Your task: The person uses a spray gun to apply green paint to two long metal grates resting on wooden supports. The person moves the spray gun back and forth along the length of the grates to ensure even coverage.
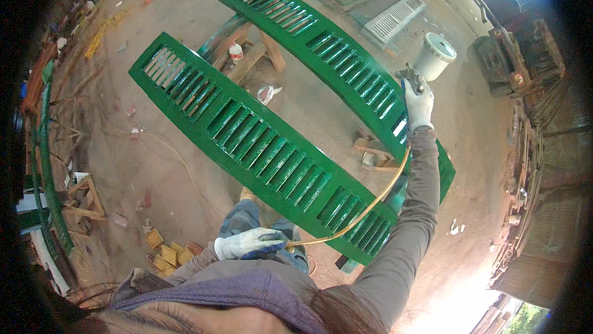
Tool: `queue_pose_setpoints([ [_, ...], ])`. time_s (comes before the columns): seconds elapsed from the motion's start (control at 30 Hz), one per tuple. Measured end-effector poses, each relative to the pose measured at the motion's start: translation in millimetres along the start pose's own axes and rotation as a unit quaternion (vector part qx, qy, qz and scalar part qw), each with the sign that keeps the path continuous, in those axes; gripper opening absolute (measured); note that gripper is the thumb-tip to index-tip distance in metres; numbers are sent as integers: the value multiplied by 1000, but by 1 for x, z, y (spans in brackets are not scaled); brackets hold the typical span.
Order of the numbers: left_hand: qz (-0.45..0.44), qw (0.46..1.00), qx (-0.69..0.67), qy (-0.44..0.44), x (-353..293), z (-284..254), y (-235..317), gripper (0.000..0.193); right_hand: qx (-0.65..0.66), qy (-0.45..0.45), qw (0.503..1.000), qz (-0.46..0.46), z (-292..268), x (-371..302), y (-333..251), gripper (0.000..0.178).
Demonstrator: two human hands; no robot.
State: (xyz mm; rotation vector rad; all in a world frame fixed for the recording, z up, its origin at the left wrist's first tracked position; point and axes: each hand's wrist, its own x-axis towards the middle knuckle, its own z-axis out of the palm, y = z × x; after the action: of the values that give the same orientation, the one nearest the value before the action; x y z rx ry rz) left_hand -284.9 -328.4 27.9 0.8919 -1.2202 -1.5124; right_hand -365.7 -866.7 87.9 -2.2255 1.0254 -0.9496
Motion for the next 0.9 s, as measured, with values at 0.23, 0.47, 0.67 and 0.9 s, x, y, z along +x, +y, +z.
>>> queue_pose_setpoints([
  [0.23,128,988,79,27,-7,-20,13,37,171,-211,952,144,1,-17,-62,24],
  [0.47,-181,963,-199,32,-13,-45,34,35,-123,38,990,-62,69,43,-31,29],
  [0.67,-89,978,-152,109,-37,-53,7,34,-47,14,999,-20,94,55,-49,25],
  [0.9,-25,998,-59,23,-49,-84,37,43,165,-186,960,128,89,14,-115,27],
])
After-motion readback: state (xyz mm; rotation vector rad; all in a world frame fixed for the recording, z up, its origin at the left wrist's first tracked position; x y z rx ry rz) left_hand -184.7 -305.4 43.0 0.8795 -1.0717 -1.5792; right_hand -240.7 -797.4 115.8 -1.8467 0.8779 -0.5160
